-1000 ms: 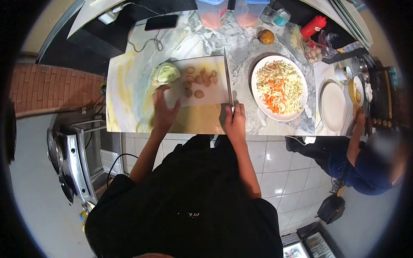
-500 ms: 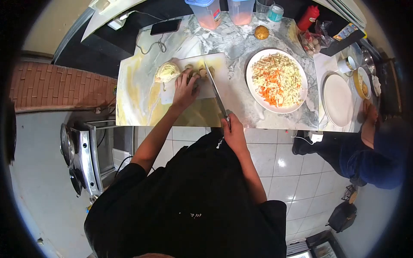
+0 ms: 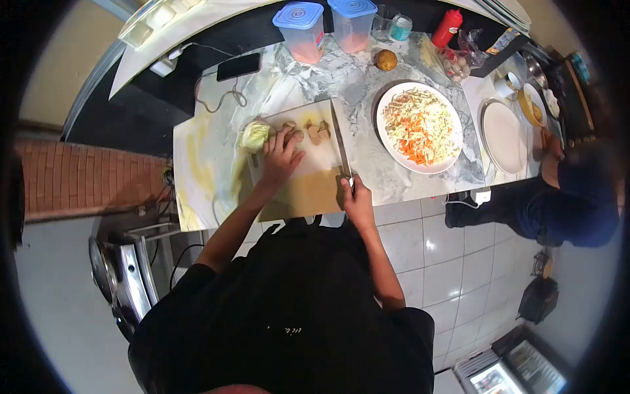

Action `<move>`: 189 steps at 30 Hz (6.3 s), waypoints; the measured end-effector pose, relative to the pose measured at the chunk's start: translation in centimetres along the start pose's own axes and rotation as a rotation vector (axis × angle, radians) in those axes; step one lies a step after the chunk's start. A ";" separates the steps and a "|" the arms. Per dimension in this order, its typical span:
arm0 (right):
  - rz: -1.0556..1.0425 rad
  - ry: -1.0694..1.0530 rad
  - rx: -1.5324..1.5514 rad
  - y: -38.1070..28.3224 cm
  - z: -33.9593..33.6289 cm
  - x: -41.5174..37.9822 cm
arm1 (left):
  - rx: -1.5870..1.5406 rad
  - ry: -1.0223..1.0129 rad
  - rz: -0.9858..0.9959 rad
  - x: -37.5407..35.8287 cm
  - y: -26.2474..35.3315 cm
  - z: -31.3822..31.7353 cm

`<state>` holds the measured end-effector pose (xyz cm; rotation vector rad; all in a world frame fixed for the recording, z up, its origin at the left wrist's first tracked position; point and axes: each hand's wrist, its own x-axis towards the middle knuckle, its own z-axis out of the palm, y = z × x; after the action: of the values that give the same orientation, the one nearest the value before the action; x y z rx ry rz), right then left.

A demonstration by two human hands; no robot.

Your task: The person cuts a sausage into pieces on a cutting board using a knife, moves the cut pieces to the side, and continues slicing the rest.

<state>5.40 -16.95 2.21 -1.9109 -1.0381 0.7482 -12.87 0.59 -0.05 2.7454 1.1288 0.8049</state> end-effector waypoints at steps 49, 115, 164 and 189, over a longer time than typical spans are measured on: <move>0.261 -0.210 -0.030 -0.3 -1.2 -6.1 | -0.527 -0.146 -0.119 -0.9 4.5 1.3; 0.064 -0.521 -0.422 -0.5 -5.6 -2.4 | -0.703 0.121 -0.344 -2.2 5.4 2.7; -0.035 -0.424 -0.621 0.4 -6.1 -2.6 | -0.170 -0.038 0.204 9.7 4.4 4.4; 0.009 -0.458 -0.657 0.3 -6.0 -1.2 | -0.263 0.058 0.237 10.4 5.9 3.3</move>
<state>9.62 -20.33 5.03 -2.3425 -1.7215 0.9576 -1.38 3.73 3.18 2.6756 0.6550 0.9859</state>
